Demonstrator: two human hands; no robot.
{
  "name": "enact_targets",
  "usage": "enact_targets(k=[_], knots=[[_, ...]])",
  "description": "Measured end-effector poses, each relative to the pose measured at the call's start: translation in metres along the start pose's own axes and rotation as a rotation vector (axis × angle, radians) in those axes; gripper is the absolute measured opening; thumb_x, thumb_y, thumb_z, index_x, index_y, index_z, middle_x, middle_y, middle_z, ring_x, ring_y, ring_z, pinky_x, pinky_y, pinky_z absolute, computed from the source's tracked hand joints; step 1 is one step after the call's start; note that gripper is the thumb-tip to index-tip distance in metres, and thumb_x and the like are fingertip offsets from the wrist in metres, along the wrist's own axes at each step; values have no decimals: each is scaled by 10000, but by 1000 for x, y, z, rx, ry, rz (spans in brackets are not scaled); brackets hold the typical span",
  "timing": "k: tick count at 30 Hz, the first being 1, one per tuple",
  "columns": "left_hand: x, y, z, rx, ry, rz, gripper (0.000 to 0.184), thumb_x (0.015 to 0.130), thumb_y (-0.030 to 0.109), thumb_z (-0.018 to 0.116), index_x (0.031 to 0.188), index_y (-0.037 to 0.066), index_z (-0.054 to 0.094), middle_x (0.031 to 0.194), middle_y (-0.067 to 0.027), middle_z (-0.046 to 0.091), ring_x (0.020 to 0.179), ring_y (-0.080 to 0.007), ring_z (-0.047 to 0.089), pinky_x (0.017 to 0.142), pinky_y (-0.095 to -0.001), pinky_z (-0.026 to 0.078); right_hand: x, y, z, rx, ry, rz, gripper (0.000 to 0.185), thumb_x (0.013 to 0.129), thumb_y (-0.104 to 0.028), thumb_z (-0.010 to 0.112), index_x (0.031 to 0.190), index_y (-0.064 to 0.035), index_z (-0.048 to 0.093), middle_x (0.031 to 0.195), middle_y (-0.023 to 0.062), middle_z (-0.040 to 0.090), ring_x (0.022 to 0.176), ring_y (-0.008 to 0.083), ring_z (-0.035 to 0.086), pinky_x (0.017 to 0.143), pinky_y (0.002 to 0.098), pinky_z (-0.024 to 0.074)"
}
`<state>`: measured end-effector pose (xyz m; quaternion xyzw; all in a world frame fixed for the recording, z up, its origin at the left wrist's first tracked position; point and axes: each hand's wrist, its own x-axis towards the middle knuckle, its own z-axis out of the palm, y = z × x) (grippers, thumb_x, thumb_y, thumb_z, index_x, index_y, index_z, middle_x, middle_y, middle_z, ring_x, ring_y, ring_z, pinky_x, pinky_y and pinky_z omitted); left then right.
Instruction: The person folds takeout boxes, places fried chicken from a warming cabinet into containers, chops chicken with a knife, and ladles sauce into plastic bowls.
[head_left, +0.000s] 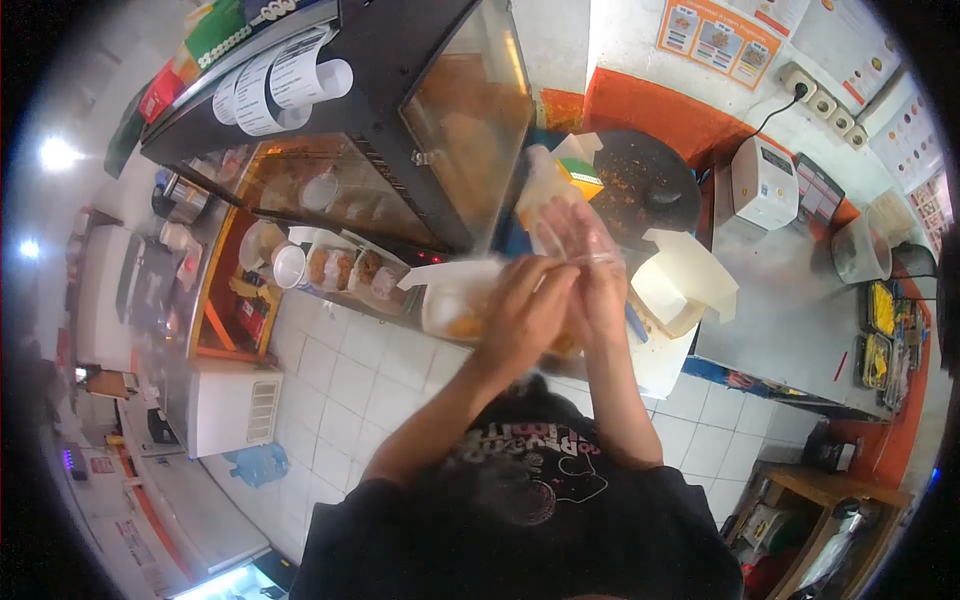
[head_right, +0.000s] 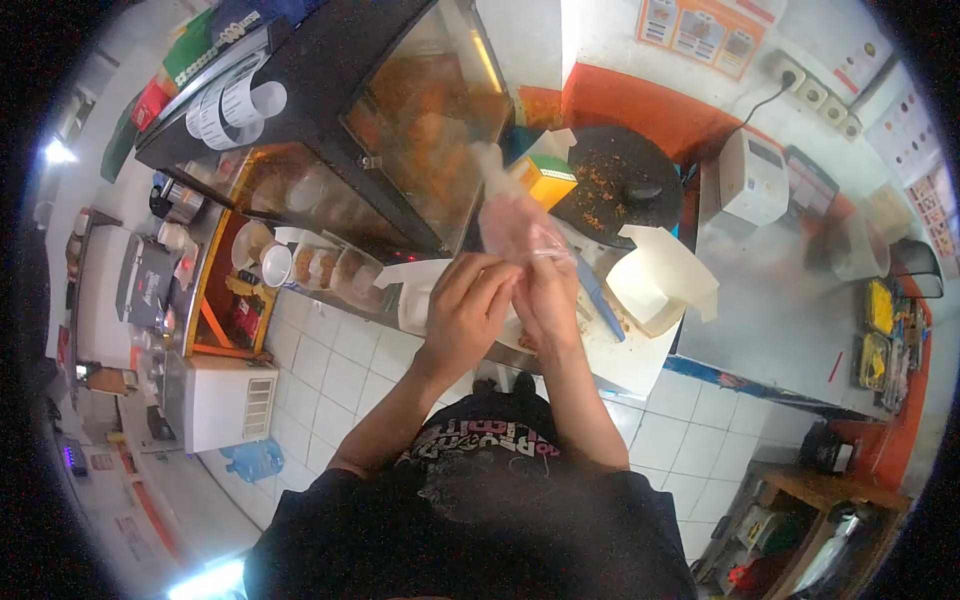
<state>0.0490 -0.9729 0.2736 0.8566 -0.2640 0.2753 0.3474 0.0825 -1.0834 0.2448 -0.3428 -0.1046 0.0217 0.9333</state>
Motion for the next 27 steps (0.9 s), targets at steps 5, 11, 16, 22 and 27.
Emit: enact_targets(k=[5,11,16,22,27], knots=[[9,7,11,-10,58,-130,163,834,13,663,991,13,621,963,-113,603,924,-308,607,773,-403,498,10,0,-14,392,14,55,641,1027,-484,346,1448,-1,355,1523,215,326,1411,368,317,1166,481,287],[2,-7,23,-84,-31,-15,168,835,8,663,999,5,625,948,-112,600,891,-284,624,754,-369,512,10,3,-29,-115,7,22,523,1005,-256,480,1423,44,384,1503,219,371,1400,343,356,1155,437,300],[-7,-8,19,-214,11,-102,182,845,-18,653,1024,8,635,947,-108,597,862,-267,631,726,-358,515,1,-19,-38,-1274,-154,-129,512,844,-34,591,1347,5,503,1375,223,509,1323,365,452,1102,408,344],[-10,3,12,-204,-123,-68,259,819,-2,688,1073,5,641,973,-90,583,880,-251,626,754,-345,517,-6,-30,-38,-1597,-330,58,593,832,-164,636,1393,-66,470,1380,227,472,1288,405,436,1091,442,340],[-5,17,9,-93,-66,135,380,751,22,731,1112,29,612,1007,-77,567,921,-247,603,794,-360,492,5,-6,-43,-1261,81,-285,377,935,-272,603,1232,-45,559,1102,117,613,1014,259,587,896,372,465]])
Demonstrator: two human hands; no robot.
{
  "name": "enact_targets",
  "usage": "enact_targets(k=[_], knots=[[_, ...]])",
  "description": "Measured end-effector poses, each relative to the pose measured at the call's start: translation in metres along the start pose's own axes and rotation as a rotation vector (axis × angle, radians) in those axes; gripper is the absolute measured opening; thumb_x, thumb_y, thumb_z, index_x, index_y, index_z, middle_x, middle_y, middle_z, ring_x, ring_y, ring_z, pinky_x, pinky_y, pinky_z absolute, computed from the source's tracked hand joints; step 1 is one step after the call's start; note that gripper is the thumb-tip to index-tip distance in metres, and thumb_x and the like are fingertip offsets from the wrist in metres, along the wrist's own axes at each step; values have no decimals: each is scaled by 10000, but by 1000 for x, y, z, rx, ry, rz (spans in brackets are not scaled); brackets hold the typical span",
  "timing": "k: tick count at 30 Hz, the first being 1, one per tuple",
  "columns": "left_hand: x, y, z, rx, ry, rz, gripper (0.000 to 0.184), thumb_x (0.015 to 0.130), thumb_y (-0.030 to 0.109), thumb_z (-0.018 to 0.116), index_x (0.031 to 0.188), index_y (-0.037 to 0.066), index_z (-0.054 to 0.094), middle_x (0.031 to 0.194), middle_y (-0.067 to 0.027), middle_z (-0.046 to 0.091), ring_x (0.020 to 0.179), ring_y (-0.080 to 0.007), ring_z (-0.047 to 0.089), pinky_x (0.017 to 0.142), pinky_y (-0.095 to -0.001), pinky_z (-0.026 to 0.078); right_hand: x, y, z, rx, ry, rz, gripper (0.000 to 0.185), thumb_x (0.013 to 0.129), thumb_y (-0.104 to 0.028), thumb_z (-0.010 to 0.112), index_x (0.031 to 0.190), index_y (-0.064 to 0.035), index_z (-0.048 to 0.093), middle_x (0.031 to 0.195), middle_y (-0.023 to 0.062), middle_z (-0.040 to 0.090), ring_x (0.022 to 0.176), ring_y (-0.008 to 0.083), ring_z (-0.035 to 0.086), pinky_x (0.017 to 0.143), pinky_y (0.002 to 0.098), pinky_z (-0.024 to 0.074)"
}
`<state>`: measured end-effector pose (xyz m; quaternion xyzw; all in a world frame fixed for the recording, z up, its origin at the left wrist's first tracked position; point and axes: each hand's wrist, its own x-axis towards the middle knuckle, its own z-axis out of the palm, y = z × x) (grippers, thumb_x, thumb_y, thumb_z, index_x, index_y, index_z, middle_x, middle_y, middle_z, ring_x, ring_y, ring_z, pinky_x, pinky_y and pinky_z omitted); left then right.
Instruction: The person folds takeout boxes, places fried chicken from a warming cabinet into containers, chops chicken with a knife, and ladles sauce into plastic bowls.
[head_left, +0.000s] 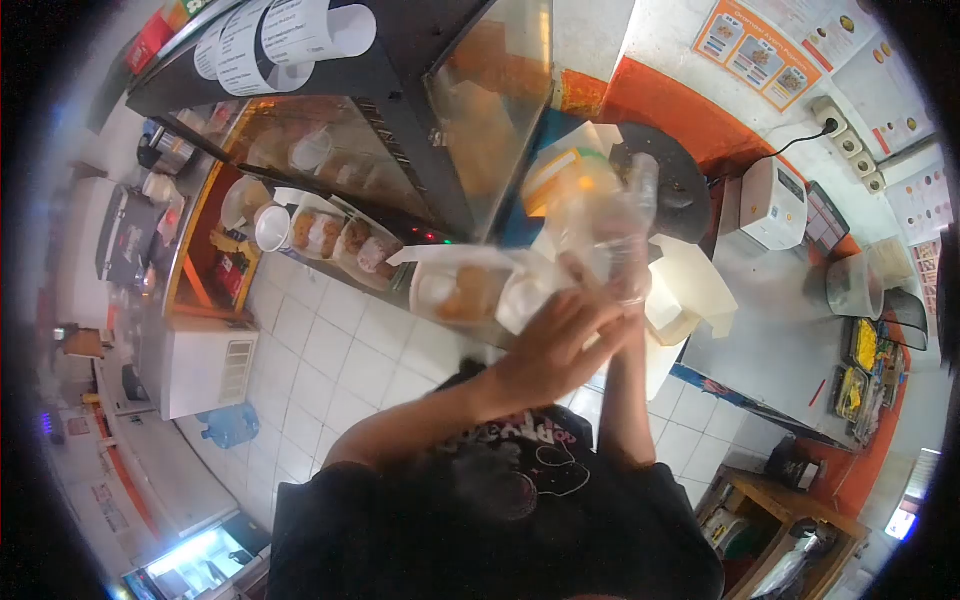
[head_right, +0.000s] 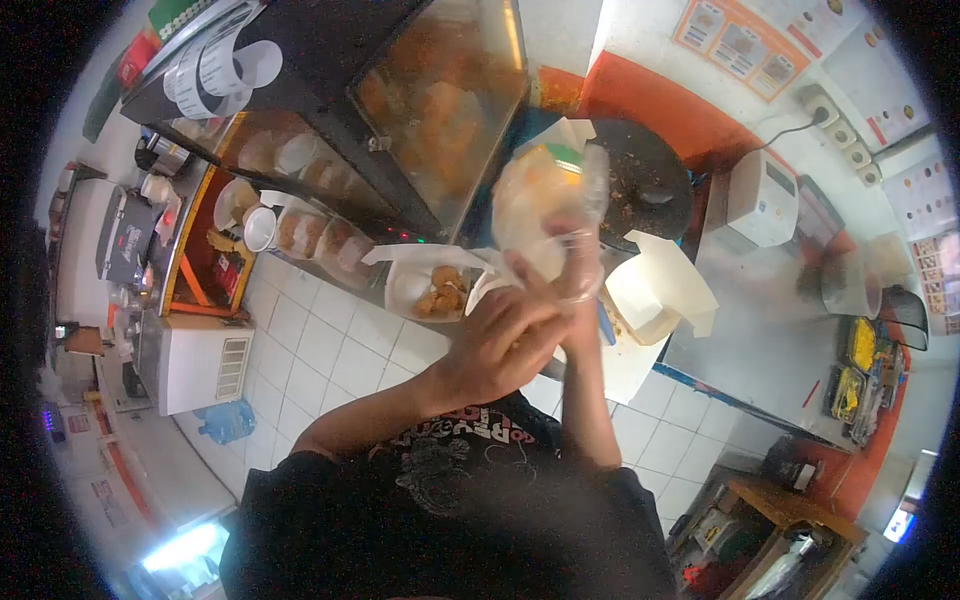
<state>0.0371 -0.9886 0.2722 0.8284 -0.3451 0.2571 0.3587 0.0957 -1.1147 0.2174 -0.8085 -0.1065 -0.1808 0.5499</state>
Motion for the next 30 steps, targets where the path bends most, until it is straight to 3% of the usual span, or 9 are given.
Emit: enact_targets(k=[1,4,7,12,14,19,24,27,30], knots=[[0,3,-3,2,48,94,380,748,39,742,1105,39,610,1013,-70,563,935,-251,598,804,-366,485,1,-1,1,-10,3,0,377,935,-272,603,1232,-45,559,1102,117,613,1014,259,587,896,372,465],[-5,-6,5,8,54,-33,339,749,60,748,1056,42,606,1032,-63,559,947,-264,591,821,-377,476,2,-18,-7,386,138,770,312,980,-254,594,1163,-2,593,1079,79,612,969,159,578,845,300,474],[0,-26,15,26,106,-166,302,769,31,723,1043,30,597,1017,-80,565,931,-273,595,797,-374,491,-1,-17,4,1094,50,421,271,969,-163,589,1161,27,594,1104,103,631,1007,168,597,885,304,480],[3,-34,9,-49,90,-58,212,773,-46,685,949,5,580,978,-117,576,907,-286,596,781,-372,499,1,-8,3,914,-24,290,251,963,-104,529,1167,32,583,1289,232,582,1202,294,562,1024,398,444],[-2,-35,9,-80,75,-15,224,762,-30,708,939,5,575,981,-119,575,909,-286,596,780,-372,499,4,-9,1,444,-42,50,282,989,-130,500,1208,25,584,1319,226,568,1223,301,547,1047,396,425],[-3,-33,14,-85,156,-258,296,759,27,761,977,1,562,952,-121,582,887,-295,606,774,-372,508,-5,8,3,849,17,275,410,1025,-209,464,1357,31,481,1362,149,536,1218,235,533,1037,351,412],[1,-30,28,-24,95,-155,173,807,18,692,955,14,604,949,-112,614,880,-287,635,730,-374,524,-14,13,5,1292,-76,394,572,1054,-393,377,1444,24,355,1437,141,462,1290,254,471,1088,388,360],[5,-18,26,-108,47,-191,132,822,22,662,939,16,602,938,-119,610,869,-295,628,732,-382,521,-5,5,2,1185,-144,355,678,1009,-507,380,1532,-95,250,1566,177,273,1427,387,287,1154,532,262],[-4,-15,26,-224,-158,-157,122,827,38,645,934,12,594,926,-119,602,840,-300,610,745,-394,509,-1,16,8,1371,-83,373,747,944,-655,388,1533,-216,259,1586,42,250,1427,391,278,1142,602,230]])
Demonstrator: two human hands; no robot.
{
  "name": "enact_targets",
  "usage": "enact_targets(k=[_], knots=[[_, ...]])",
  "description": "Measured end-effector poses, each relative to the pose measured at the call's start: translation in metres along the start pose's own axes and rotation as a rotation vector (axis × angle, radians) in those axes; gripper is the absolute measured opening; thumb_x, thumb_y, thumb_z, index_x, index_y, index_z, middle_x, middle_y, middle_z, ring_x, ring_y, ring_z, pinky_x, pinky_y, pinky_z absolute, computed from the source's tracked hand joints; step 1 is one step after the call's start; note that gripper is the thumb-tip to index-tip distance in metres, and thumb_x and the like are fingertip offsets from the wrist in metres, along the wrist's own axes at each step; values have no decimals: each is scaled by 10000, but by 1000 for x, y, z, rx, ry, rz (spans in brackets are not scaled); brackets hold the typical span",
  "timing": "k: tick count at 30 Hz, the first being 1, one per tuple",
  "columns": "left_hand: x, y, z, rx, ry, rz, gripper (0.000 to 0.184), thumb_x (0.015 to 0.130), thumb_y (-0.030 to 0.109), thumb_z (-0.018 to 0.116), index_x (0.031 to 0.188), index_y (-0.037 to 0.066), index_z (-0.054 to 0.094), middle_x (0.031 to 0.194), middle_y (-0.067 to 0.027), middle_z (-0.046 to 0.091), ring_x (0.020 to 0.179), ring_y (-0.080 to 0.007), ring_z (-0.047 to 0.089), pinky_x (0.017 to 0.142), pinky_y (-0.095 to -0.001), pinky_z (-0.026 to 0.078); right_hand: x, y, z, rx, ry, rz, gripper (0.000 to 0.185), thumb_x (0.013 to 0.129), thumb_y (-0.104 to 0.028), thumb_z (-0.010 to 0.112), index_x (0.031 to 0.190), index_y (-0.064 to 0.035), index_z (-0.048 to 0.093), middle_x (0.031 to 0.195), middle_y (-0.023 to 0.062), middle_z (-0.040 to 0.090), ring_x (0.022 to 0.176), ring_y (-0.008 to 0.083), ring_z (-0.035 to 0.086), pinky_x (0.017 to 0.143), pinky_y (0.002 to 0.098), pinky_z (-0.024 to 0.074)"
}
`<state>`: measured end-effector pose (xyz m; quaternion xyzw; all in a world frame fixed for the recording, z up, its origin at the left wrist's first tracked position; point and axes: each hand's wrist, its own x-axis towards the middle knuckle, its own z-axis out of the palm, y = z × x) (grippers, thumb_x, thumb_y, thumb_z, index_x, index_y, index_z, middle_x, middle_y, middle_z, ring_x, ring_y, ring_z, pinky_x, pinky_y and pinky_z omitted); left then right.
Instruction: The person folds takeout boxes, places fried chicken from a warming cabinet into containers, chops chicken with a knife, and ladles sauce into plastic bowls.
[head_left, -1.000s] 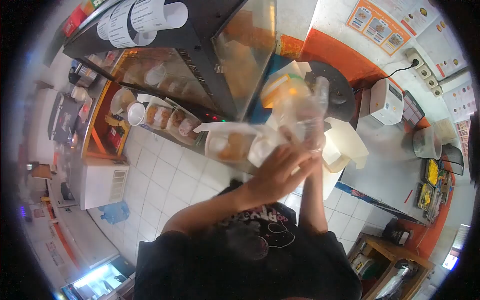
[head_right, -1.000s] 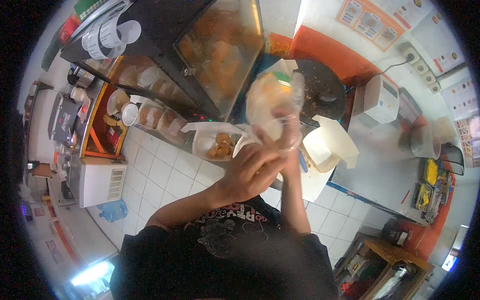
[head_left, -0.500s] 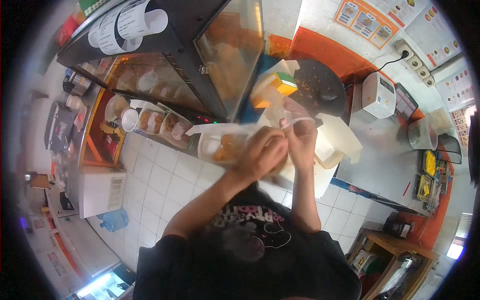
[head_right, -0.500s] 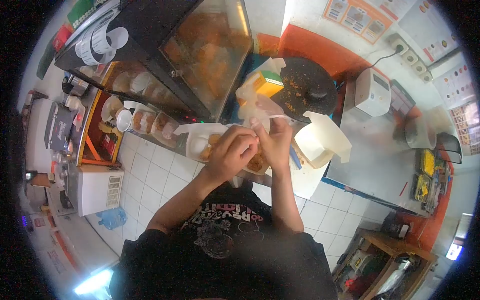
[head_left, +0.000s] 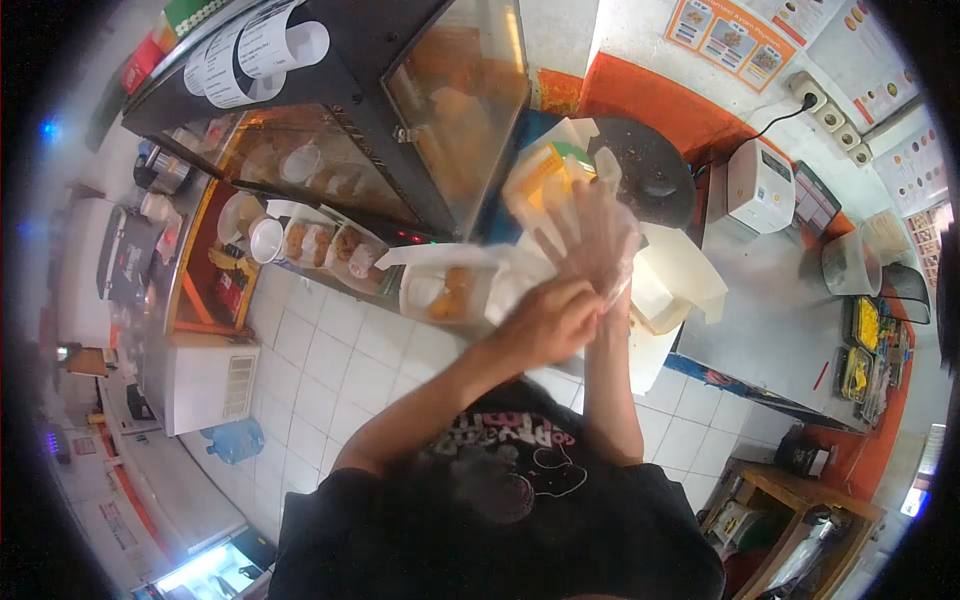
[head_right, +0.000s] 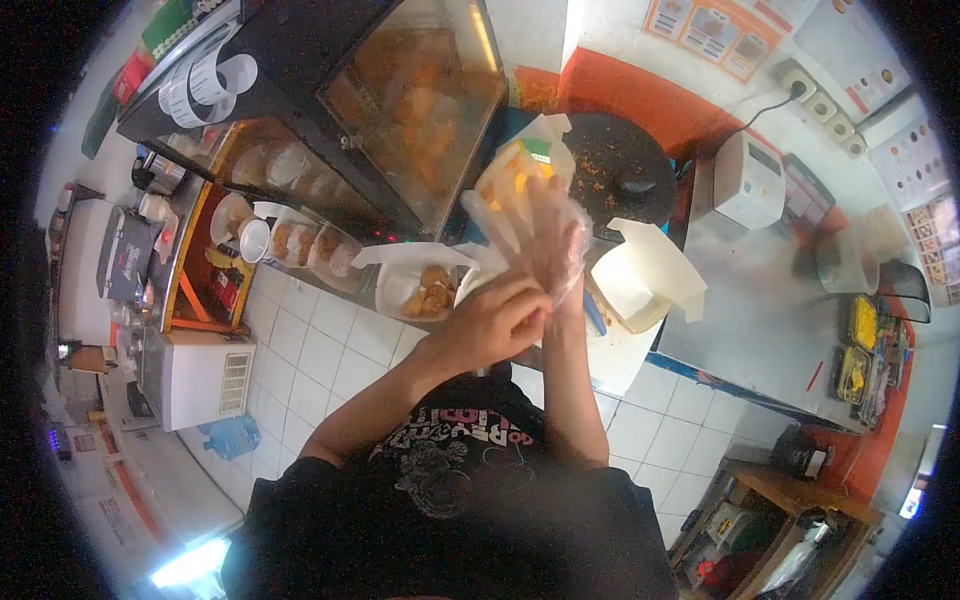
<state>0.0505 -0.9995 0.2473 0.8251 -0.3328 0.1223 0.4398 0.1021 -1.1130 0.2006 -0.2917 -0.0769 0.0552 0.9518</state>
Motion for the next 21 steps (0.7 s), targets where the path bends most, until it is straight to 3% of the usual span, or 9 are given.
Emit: enact_targets(k=[3,7,9,13,15,17,18,19,21], knots=[[-7,-4,6,-95,-121,-19,126,819,44,648,926,0,598,901,-121,600,819,-289,604,744,-391,498,8,-4,11,265,163,71,783,907,-726,370,1500,-217,311,1554,24,298,1409,372,306,1139,623,207],[-5,-13,-1,-167,-270,-171,104,820,48,643,894,-17,610,867,-133,608,803,-276,615,737,-374,493,14,5,2,403,38,17,810,884,-771,342,1465,-207,354,1517,37,334,1383,367,330,1122,639,209],[-4,-14,-3,-185,-296,-176,102,820,49,642,884,-24,611,859,-136,611,796,-272,619,735,-369,491,19,9,2,578,-27,-22,773,897,-709,441,1468,-201,323,1521,66,247,1416,396,266,1103,720,169],[0,-19,-8,-203,-360,-205,108,817,51,642,896,-18,617,864,-139,616,801,-281,623,738,-369,491,43,13,-21,534,-88,-106,816,905,-700,444,1500,-159,309,1571,58,201,1398,389,311,1109,672,182],[-6,-31,-22,-168,-264,-204,116,814,48,641,912,-12,623,865,-138,614,808,-287,625,742,-368,491,74,10,-3,63,256,-169,770,932,-578,536,1503,-106,327,1581,104,232,1376,341,374,1136,530,241],[-15,-44,-49,-95,138,-170,124,856,81,646,959,12,631,909,-115,634,851,-276,634,782,-358,495,114,20,-17,-928,319,-287,643,954,-376,599,1475,-75,371,1534,164,325,1348,311,427,1124,396,315],[-25,-53,-67,69,362,-245,168,884,104,649,1027,22,621,976,-109,638,913,-256,629,824,-345,489,128,21,-21,-1188,170,-277,659,919,-256,650,1473,-49,359,1492,216,379,1332,333,455,1084,365,384],[-34,-66,-89,235,583,-305,212,912,126,653,1096,31,611,1043,-103,642,975,-235,624,866,-332,484,159,26,-48,-1695,86,-175,772,855,-300,714,1494,-106,327,1508,222,342,1314,388,460,1069,430,411],[-44,-107,-133,25,889,-420,521,992,360,558,1391,45,444,1391,-177,491,1263,-283,498,1043,-357,396,167,14,-16,-2092,-150,139,882,786,-225,737,1517,-189,243,1533,184,312,1310,375,451,1065,420,406]])
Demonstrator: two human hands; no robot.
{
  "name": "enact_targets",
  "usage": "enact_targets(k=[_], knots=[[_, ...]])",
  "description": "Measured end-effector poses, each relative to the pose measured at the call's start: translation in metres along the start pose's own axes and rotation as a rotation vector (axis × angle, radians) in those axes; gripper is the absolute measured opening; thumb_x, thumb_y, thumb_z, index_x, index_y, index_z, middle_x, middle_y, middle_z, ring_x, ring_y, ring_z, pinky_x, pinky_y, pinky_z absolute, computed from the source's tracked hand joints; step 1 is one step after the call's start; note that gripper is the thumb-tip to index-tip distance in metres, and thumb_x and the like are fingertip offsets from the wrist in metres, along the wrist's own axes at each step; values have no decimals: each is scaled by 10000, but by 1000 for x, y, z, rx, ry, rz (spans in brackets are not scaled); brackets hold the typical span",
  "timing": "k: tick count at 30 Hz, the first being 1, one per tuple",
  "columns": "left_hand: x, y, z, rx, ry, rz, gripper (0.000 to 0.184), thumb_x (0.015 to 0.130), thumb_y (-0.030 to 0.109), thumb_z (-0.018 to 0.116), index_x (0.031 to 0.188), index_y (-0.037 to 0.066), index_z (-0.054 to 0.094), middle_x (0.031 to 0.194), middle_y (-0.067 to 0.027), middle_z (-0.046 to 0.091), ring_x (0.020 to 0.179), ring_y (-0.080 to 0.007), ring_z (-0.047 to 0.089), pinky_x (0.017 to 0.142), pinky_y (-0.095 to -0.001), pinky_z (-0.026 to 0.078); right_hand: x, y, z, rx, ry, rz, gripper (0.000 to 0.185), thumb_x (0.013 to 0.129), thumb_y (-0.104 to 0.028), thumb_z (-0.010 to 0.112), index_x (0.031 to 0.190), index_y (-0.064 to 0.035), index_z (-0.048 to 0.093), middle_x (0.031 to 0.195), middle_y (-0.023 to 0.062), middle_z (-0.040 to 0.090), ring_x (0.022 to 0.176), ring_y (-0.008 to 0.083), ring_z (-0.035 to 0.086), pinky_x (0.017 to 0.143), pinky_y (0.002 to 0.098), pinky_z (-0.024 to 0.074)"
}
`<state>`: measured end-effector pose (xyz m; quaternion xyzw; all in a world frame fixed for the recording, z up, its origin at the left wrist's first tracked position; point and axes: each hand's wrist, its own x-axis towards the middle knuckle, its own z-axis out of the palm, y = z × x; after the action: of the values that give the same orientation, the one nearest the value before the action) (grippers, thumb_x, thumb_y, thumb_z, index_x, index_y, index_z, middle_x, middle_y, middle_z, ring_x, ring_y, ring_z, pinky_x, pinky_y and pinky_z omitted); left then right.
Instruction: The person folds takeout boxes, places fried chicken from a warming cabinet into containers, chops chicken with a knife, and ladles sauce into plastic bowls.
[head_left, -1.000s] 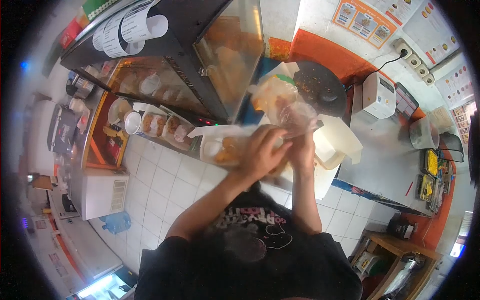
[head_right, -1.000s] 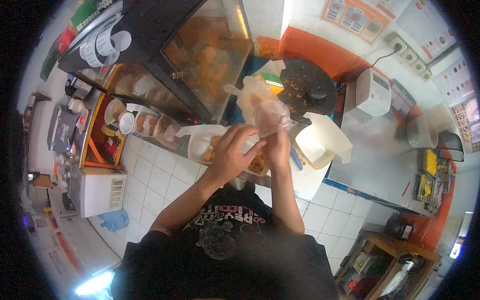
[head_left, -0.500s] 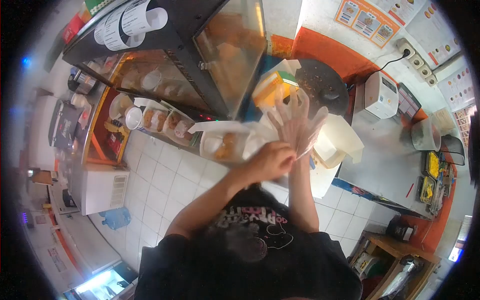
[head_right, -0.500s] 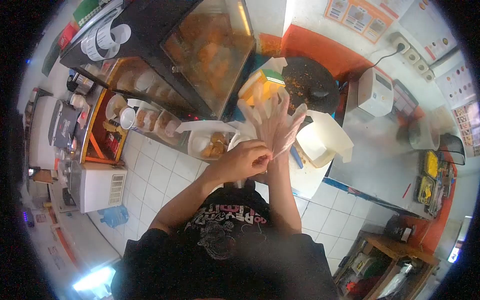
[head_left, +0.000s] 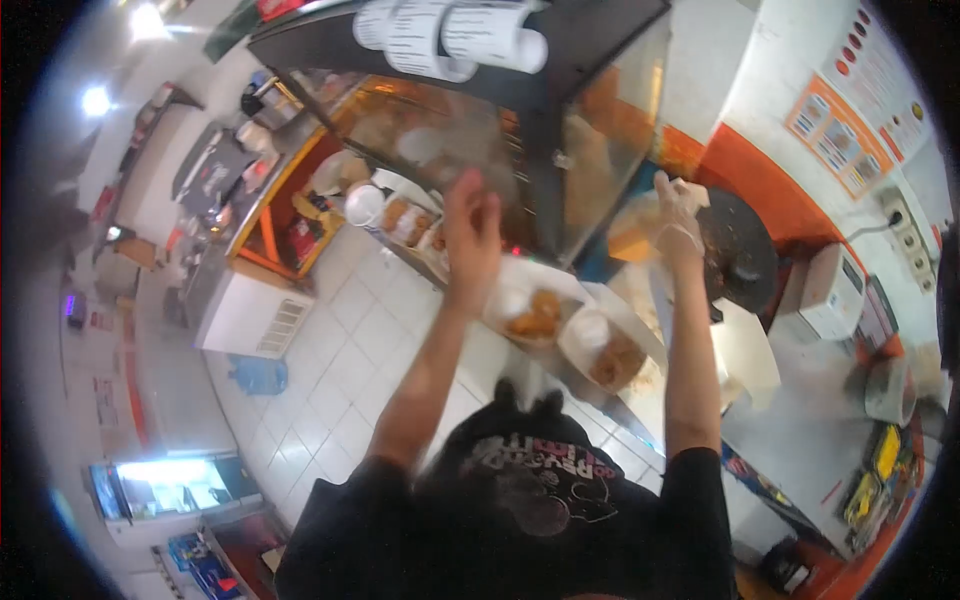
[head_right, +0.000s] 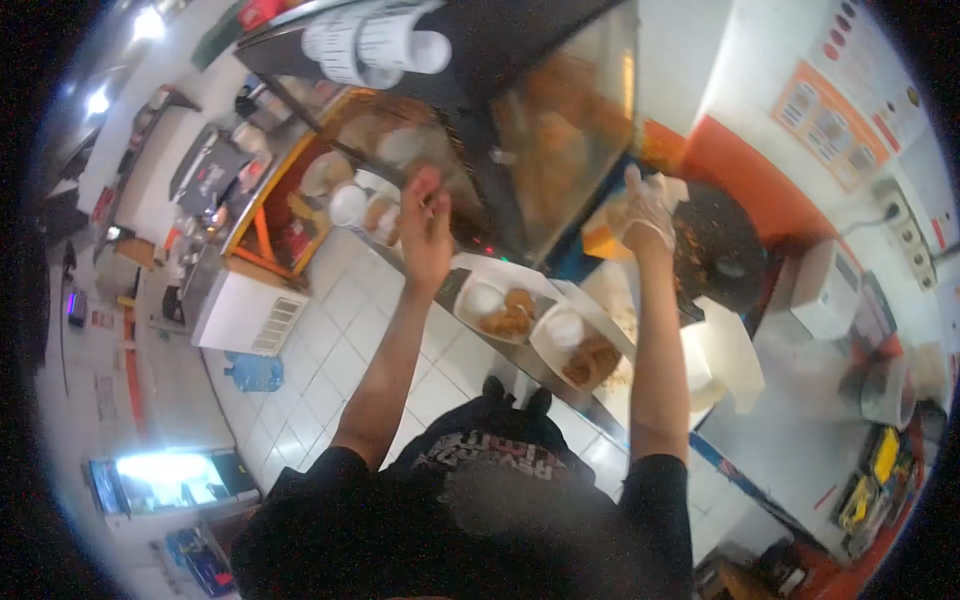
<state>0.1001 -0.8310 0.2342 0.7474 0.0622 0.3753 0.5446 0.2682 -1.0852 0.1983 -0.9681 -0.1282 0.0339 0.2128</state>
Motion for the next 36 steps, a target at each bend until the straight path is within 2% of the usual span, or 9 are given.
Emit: enact_targets(k=[5,7,15,18,26,28,32,35,36], knots=[[52,-51,-3,141,-74,-245,918,967,627,383,1531,2,16,1597,-224,19,1475,-337,52,1189,-434,98,39,10,25,-452,-359,31,984,674,-323,859,1476,-265,291,1529,257,279,1349,422,406,1087,497,391],[55,-46,11,74,-104,-242,1019,946,688,344,1512,-24,-116,1583,-245,-185,1466,-360,-197,1186,-473,-64,29,-1,8,-481,-354,93,711,749,-302,800,1355,-235,435,1450,134,415,1278,324,522,976,432,517],[56,-41,29,5,-28,-328,1040,918,751,252,1490,24,-224,1518,-302,-297,1401,-509,-246,1144,-583,-102,-2,36,4,-188,-86,131,576,799,-148,730,1303,-76,460,1327,212,499,1166,368,579,930,435,514],[64,-48,23,30,0,-292,1035,920,748,247,1490,23,-224,1518,-301,-298,1402,-508,-244,1147,-581,-91,-20,93,29,-206,178,-190,575,834,-172,700,1334,-47,445,1307,224,502,1156,387,570,944,435,494],[24,-60,-15,28,-293,-99,871,991,627,261,1525,104,-186,1536,-253,-306,1439,-449,-212,1160,-583,-8,-58,85,28,-119,143,53,539,820,-212,728,1276,-65,482,1300,219,476,1253,406,459,1001,458,424],[18,-59,-39,157,-684,-73,870,992,634,242,1508,127,-240,1546,-135,-354,1463,-341,-204,1182,-508,107,-82,64,15,-103,328,279,558,807,-279,730,1273,-67,508,1302,205,481,1190,404,521,985,446,445],[50,-102,-103,-185,-702,-29,686,1021,409,449,1569,150,126,1625,-123,127,1482,-298,166,1156,-456,250,-136,51,9,-52,617,425,570,797,-268,789,1256,-73,513,1307,189,491,1198,352,527,995,433,453],[145,-184,-167,-400,-267,-143,584,1020,308,497,1534,134,280,1547,-91,341,1409,-224,327,1120,-365,318,-200,36,12,-72,855,331,605,808,-164,791,1315,-65,478,1354,198,455,1253,333,467,1024,448,439],[195,-228,-193,-86,41,26,597,1034,361,429,1519,56,263,1543,-144,323,1418,-272,306,1149,-378,261,-222,4,10,-78,893,421,583,831,-187,773,1315,-51,477,1377,202,445,1255,337,469,1022,458,445]])
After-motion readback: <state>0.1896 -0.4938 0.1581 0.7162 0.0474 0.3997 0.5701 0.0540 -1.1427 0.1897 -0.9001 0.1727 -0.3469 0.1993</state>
